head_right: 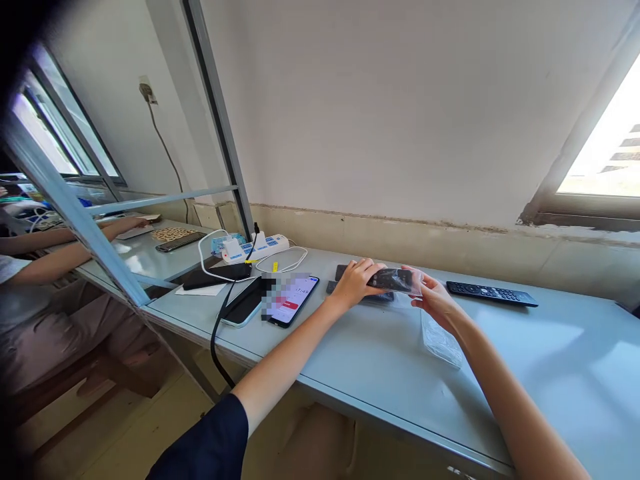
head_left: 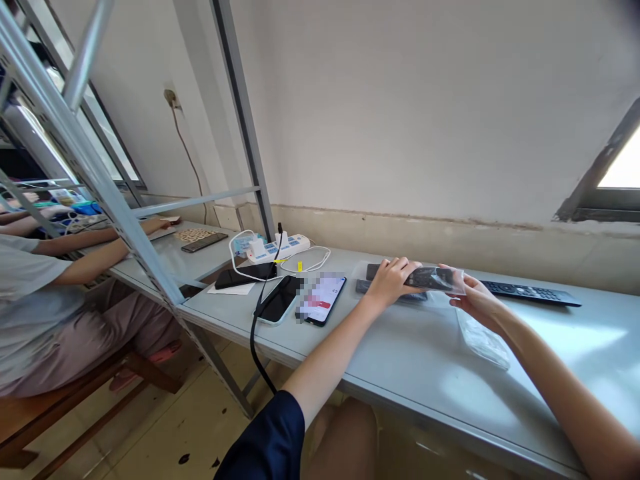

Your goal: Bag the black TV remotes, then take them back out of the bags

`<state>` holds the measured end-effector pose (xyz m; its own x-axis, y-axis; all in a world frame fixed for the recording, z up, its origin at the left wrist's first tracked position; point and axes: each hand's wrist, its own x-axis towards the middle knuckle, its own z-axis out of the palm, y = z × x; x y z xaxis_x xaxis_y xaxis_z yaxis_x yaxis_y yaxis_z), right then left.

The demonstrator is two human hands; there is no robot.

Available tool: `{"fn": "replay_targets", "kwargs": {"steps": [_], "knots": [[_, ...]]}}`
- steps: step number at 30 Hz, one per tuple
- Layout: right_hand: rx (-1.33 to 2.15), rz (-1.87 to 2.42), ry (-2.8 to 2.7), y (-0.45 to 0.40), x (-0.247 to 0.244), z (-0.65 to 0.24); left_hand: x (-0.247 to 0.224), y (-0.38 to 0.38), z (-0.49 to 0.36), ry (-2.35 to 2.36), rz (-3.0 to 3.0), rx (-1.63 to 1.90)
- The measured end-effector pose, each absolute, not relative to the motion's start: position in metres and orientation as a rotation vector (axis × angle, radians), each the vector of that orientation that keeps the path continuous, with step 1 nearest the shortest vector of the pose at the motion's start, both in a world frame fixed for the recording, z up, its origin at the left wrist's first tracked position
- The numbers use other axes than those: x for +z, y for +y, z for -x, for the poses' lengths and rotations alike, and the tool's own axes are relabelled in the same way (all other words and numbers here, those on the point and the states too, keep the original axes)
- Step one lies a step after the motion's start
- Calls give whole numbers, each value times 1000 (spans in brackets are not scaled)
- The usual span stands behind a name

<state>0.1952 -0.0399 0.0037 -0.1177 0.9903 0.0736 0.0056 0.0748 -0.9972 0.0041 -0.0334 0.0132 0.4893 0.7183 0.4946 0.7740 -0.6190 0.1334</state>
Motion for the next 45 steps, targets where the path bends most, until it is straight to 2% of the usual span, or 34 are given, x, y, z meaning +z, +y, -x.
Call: {"fn": "replay_targets", "kwargs": {"steps": [5,13,24,40,45], "knots": [[1155,1218,-1392,-44,10,-190,13,-37,-9,-1286,2655,-740],[1084,1307,-1392,-47,15,-185,5,-35,-14,-1295,2706,-890],[1058,1317,-1574,-51,18,-185,0,-36,-15,-1249,2732,-820],[993,1368,-1766,-49,8,-180,4,-42,-17,-1183,2816,-431],[931,1396,-1832,-49,11,-185,1,-42,-20,-1211,2932,-437]]}}
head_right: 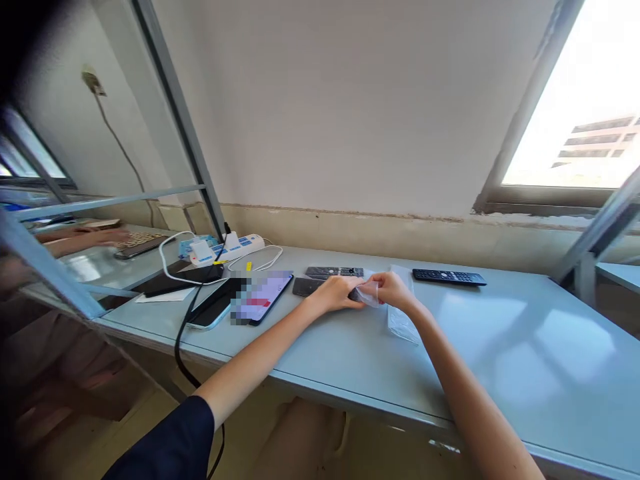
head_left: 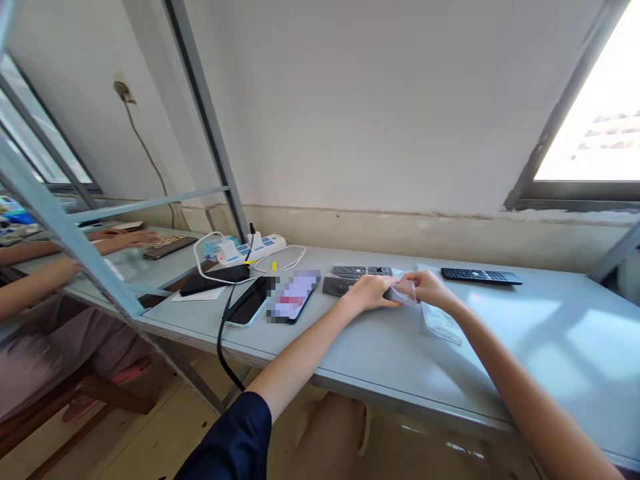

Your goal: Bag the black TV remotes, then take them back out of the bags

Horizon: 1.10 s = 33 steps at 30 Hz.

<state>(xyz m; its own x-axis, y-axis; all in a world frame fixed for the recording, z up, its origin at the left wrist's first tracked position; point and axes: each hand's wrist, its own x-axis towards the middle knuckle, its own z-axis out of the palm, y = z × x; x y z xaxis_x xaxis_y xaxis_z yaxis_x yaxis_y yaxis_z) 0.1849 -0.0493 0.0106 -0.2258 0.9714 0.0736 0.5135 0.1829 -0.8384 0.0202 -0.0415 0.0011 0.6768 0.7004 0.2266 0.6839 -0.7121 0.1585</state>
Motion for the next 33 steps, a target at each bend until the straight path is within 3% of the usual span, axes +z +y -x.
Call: {"fn": "replay_targets", "kwargs": {"steps": [6,15,23,28,33], "knots": [[828,1382,-1633,-49,22,-203,2,-42,-21,1228,-2808,446],[211,1776,-1382,-39,13,-234,1,-39,-23,1133,-2839,595],[55,1859,-1363,-47,11,-217,2,-34,-14,1157,-2736,800],[187,1334,-1332,-57,37,-181,0,-34,-14,1286,-2732,889],[353,730,-1405,-111,93,-146,-12,-43,-34,968,-2976,891]]}}
